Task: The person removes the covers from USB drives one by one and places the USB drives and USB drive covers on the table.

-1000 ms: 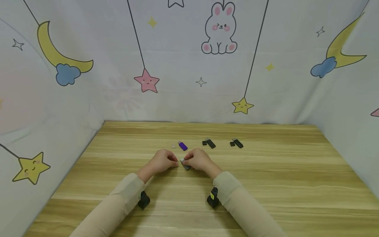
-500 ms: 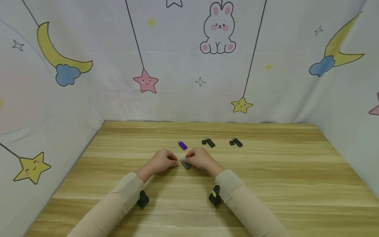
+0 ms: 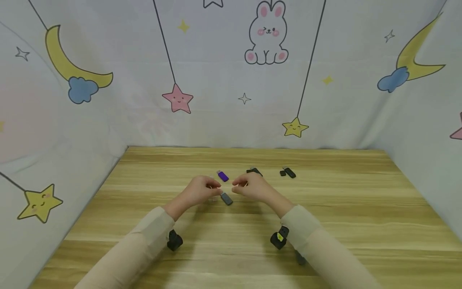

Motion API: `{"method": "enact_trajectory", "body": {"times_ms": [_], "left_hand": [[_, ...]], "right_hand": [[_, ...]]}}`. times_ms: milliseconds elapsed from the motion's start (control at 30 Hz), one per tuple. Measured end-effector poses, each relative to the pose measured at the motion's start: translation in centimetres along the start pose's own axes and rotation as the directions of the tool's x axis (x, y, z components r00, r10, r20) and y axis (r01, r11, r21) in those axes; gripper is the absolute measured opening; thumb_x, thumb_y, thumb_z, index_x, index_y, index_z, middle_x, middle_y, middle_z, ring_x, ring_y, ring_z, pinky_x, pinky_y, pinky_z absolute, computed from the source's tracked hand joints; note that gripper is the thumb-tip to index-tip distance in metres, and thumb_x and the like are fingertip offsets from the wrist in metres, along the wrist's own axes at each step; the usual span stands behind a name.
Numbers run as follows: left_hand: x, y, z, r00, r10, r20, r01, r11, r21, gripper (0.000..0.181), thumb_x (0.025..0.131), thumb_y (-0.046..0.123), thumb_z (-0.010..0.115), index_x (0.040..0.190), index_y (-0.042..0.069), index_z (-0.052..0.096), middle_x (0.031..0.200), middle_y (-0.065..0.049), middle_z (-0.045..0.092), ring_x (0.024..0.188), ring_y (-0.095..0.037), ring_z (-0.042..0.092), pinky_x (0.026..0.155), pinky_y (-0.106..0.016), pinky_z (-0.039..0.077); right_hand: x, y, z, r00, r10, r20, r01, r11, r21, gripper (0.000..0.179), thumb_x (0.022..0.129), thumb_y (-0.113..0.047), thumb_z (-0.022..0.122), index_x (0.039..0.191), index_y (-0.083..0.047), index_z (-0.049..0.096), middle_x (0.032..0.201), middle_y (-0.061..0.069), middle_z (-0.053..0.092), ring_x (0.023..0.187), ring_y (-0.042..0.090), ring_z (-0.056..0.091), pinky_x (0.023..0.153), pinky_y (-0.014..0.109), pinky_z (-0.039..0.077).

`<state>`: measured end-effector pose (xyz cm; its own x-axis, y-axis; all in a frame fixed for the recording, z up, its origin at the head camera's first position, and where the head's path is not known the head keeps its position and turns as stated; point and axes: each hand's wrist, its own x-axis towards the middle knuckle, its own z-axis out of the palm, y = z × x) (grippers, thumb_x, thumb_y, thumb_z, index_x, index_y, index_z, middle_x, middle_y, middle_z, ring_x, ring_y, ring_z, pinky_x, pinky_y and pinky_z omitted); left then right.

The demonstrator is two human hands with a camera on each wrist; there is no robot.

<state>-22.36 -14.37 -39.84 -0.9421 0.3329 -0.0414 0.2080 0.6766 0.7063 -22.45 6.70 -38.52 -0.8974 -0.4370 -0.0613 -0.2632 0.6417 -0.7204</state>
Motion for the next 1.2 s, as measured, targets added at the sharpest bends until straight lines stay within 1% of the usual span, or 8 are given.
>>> {"method": "enact_trajectory", "body": {"times_ms": [133, 367, 467, 633, 767, 933, 1200], "left_hand": [[-0.3, 0.9, 0.3, 0.999, 0.048, 0.013, -0.048, 0.998, -0.037, 0.028, 0.089, 0.016, 0.068, 0.110, -0.004, 0.069, 0.094, -0.008, 0.067, 0.081, -0.017, 0.058, 0.068, -0.028, 0.049], [-1.1, 2.7, 1.2, 0.993, 0.110, 0.047, -0.106, 0.991, -0.081, 0.027, 0.089, 0.015, 0.069, 0.110, -0.003, 0.069, 0.091, -0.005, 0.066, 0.079, -0.014, 0.057, 0.067, -0.026, 0.049], [-1.5, 3.3, 1.4, 0.987, 0.149, 0.057, -0.143, 0.985, -0.094, 0.027, 0.090, 0.015, 0.068, 0.109, -0.004, 0.069, 0.090, -0.004, 0.067, 0.079, -0.013, 0.059, 0.068, -0.025, 0.050], [-1.9, 4.0, 2.1, 0.978, 0.204, 0.050, -0.197, 0.972, -0.125, 0.024, 0.088, 0.012, 0.070, 0.106, -0.005, 0.070, 0.090, -0.006, 0.068, 0.078, -0.010, 0.059, 0.068, -0.023, 0.050], [-2.2, 4.5, 2.9, 0.975, 0.216, 0.046, -0.206, 0.965, -0.160, 0.023, 0.087, 0.010, 0.071, 0.104, -0.005, 0.070, 0.090, -0.005, 0.067, 0.077, -0.009, 0.058, 0.067, -0.022, 0.050], [-2.7, 5.1, 3.9, 0.975, 0.212, 0.071, -0.194, 0.960, -0.201, 0.022, 0.087, 0.011, 0.071, 0.104, -0.003, 0.070, 0.090, -0.003, 0.065, 0.077, -0.009, 0.057, 0.067, -0.022, 0.049], [-3.1, 5.6, 5.6, 0.956, 0.270, 0.113, -0.239, 0.942, -0.234, 0.022, 0.088, 0.010, 0.070, 0.104, -0.005, 0.069, 0.088, -0.003, 0.065, 0.076, -0.009, 0.056, 0.066, -0.021, 0.049]], "right_hand": [[-1.4, 0.1, -0.9, 0.999, -0.053, -0.005, 0.053, 0.999, -0.008, 0.030, 0.093, -0.021, 0.064, 0.115, -0.001, 0.067, 0.088, 0.001, 0.065, 0.077, 0.014, 0.055, 0.064, 0.027, 0.047], [-4.1, 0.0, -2.2, 0.994, -0.105, -0.006, 0.104, 0.994, -0.041, 0.027, 0.093, -0.022, 0.065, 0.113, -0.004, 0.068, 0.087, -0.001, 0.064, 0.075, 0.012, 0.053, 0.066, 0.027, 0.047], [-5.2, 0.0, -2.7, 0.991, -0.130, -0.012, 0.130, 0.991, -0.041, 0.026, 0.093, -0.021, 0.065, 0.112, -0.004, 0.069, 0.088, -0.001, 0.064, 0.076, 0.012, 0.053, 0.067, 0.027, 0.047], [-6.9, 0.5, -3.0, 0.986, -0.161, -0.039, 0.161, 0.987, -0.012, 0.025, 0.093, -0.019, 0.065, 0.111, -0.002, 0.068, 0.089, 0.000, 0.064, 0.078, 0.012, 0.056, 0.068, 0.026, 0.049], [-8.1, 1.0, -3.2, 0.981, -0.182, -0.064, 0.182, 0.983, -0.003, 0.024, 0.092, -0.017, 0.065, 0.109, 0.000, 0.069, 0.086, 0.000, 0.063, 0.075, 0.011, 0.056, 0.066, 0.025, 0.049], [-9.4, 1.7, -3.4, 0.980, -0.180, -0.088, 0.180, 0.984, -0.001, 0.024, 0.092, -0.018, 0.066, 0.108, -0.001, 0.069, 0.085, -0.001, 0.062, 0.073, 0.009, 0.055, 0.063, 0.024, 0.049], [-10.8, 3.2, -2.9, 0.987, -0.146, -0.072, 0.147, 0.989, 0.015, 0.027, 0.093, -0.020, 0.065, 0.110, 0.000, 0.068, 0.084, -0.003, 0.061, 0.074, 0.008, 0.054, 0.065, 0.024, 0.049]]}}
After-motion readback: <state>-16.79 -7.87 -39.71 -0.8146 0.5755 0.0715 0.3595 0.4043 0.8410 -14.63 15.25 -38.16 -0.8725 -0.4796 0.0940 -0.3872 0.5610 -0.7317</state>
